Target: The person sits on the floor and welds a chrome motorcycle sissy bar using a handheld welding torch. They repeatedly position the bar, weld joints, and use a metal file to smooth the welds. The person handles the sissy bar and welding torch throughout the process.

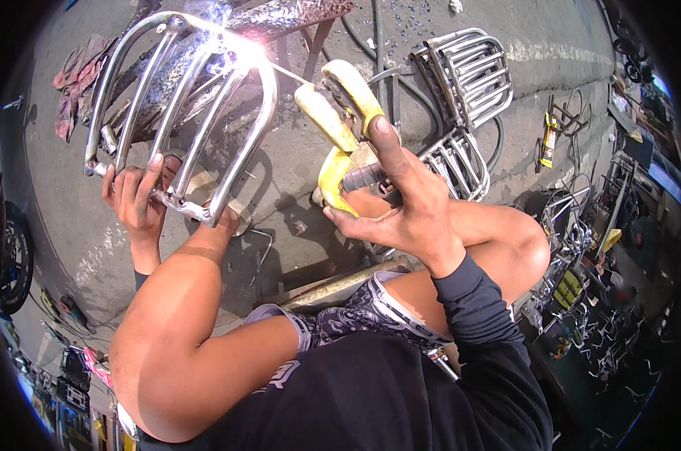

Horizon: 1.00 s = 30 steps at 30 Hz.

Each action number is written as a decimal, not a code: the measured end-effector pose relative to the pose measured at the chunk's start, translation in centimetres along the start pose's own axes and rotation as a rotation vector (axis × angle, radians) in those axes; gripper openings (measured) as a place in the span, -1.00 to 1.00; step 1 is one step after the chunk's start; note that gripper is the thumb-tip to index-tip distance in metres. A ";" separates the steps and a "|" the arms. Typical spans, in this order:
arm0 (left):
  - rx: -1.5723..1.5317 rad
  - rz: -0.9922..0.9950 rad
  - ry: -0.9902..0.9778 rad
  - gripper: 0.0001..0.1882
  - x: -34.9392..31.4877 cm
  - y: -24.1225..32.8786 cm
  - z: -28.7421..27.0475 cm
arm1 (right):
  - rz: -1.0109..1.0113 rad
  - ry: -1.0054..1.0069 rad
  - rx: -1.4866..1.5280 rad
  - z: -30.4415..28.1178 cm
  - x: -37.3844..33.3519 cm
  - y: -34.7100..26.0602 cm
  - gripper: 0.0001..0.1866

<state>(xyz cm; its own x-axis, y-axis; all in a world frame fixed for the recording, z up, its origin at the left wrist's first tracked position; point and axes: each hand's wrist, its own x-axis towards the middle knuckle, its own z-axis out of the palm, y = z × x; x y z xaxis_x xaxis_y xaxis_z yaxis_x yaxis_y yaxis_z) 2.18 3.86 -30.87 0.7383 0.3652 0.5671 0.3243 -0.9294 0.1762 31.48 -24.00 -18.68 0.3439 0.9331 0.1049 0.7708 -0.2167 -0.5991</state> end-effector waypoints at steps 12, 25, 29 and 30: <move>0.007 0.002 0.010 -0.41 0.0 0.0 -0.1 | -0.072 0.015 -0.062 -0.1 0.4 -0.2 0.35; -0.013 -0.006 -0.014 -0.40 0.0 0.0 -0.3 | -0.038 -0.001 -0.064 -0.1 0.3 0.0 0.36; -0.026 -0.007 -0.017 -0.40 0.0 0.0 -0.3 | 0.000 -0.027 -0.018 -0.1 -0.2 0.1 0.39; -0.012 0.002 -0.012 -0.40 0.0 0.1 -0.4 | 0.026 -0.046 0.003 -0.1 -0.3 0.2 0.40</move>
<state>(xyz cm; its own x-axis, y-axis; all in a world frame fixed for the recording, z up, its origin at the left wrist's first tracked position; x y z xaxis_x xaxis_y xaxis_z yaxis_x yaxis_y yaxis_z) 2.01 3.79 -30.55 0.7457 0.3638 0.5581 0.3158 -0.9307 0.1848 31.57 -24.39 -18.71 0.3387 0.9394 0.0529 0.7606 -0.2403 -0.6032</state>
